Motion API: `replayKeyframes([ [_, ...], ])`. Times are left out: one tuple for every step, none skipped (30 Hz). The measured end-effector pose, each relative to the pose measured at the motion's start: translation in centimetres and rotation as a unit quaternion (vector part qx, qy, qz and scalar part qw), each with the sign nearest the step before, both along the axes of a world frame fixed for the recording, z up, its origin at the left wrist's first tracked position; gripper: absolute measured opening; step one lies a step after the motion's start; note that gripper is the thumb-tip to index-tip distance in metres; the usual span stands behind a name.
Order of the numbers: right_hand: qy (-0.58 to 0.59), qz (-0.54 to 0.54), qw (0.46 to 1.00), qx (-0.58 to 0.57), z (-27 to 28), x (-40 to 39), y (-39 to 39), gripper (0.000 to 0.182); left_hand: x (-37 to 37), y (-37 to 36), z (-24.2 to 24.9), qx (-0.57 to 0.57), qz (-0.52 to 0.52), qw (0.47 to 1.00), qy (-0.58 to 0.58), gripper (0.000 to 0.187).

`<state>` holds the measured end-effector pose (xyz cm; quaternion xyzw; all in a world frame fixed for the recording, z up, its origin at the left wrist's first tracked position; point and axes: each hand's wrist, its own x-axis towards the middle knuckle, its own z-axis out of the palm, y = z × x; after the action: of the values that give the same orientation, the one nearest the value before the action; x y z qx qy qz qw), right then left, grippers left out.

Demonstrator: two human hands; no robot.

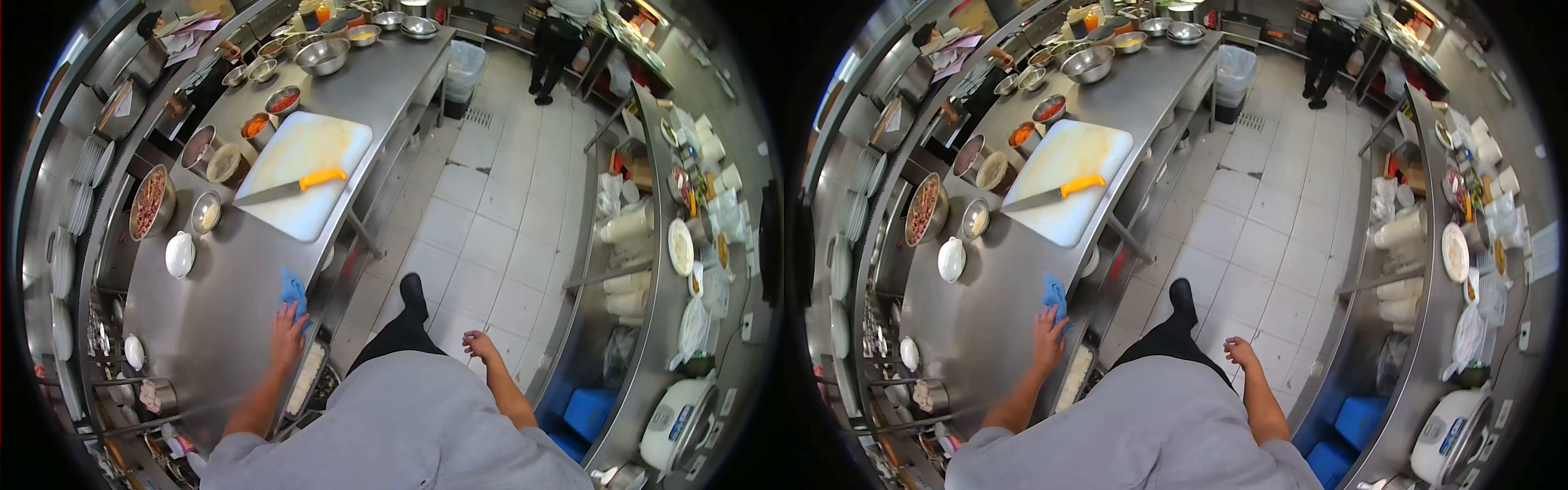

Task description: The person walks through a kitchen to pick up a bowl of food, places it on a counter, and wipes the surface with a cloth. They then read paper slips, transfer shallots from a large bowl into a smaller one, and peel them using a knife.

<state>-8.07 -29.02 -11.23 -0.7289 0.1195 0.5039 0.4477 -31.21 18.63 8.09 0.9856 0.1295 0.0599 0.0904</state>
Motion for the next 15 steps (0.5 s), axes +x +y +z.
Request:
replayKeyframes([
  [-0.007, 0.018, 1.000, -0.008, -0.2, 1.4, 0.1, 0.033, 1.6, 0.4, -0.2, 0.010, -0.024, 1.000, -0.001, 0.050],
  [-0.014, 0.036, 0.999, -0.015, -0.4, 2.9, 0.3, 0.033, 3.2, 0.9, -0.1, 0.021, -0.048, 0.999, -0.002, 0.050],
  [-0.027, 0.053, 0.998, -0.034, -0.7, 4.6, 0.1, 0.032, 4.9, 1.3, 0.0, 0.032, -0.072, 0.997, -0.002, 0.051],
  [-0.026, 0.046, 0.998, -0.041, -0.3, 6.3, -0.3, 0.033, 6.9, 1.5, -0.4, -0.035, -0.102, 0.994, -0.017, 0.049],
  [-0.026, 0.039, 0.998, -0.046, 0.0, 8.0, -0.8, 0.035, 9.3, 1.2, -1.0, -0.100, -0.133, 0.986, -0.032, 0.048],
  [-0.025, 0.031, 0.998, -0.051, 0.3, 10.0, -1.2, 0.036, 12.0, 0.7, -1.2, -0.163, -0.163, 0.972, -0.047, 0.047],
  [-0.026, 0.023, 0.998, -0.058, 0.5, 12.0, -1.7, 0.033, 15.4, -1.0, 0.1, -0.200, -0.150, 0.967, -0.055, 0.045],
  [-0.025, 0.012, 0.998, -0.064, 0.4, 14.2, -2.1, 0.030, 19.4, -2.8, 1.8, -0.235, -0.138, 0.960, -0.062, 0.044],
  [-0.028, -0.001, 0.997, -0.068, 0.7, 16.6, -2.6, 0.030, 23.4, -3.5, 2.5, -0.260, -0.137, 0.950, -0.109, 0.043],
  [-0.029, -0.016, 0.997, -0.074, 1.2, 18.4, -2.9, 0.031, 27.1, -3.7, 3.1, -0.286, -0.138, 0.936, -0.153, 0.042],
  [-0.048, -0.064, 0.994, -0.068, 1.7, 20.0, -2.7, 0.030, 30.8, -3.4, 3.8, -0.264, -0.124, 0.937, -0.193, 0.041],
  [-0.067, -0.114, 0.989, -0.067, 2.4, 21.6, -2.9, 0.030, 34.5, -2.8, 4.5, -0.246, -0.111, 0.934, -0.234, 0.041],
  [-0.077, -0.129, 0.987, -0.059, 3.3, 23.2, -3.0, 0.031, 37.9, -1.7, 5.4, -0.241, -0.089, 0.929, -0.265, 0.041],
  [-0.087, -0.145, 0.984, -0.049, 4.3, 24.6, -2.8, 0.031, 41.3, -0.5, 6.5, -0.235, -0.069, 0.923, -0.296, 0.041],
  [-0.096, -0.163, 0.981, -0.036, 5.3, 25.6, -2.5, 0.032, 44.3, 1.1, 7.8, -0.229, -0.056, 0.916, -0.324, 0.040],
])
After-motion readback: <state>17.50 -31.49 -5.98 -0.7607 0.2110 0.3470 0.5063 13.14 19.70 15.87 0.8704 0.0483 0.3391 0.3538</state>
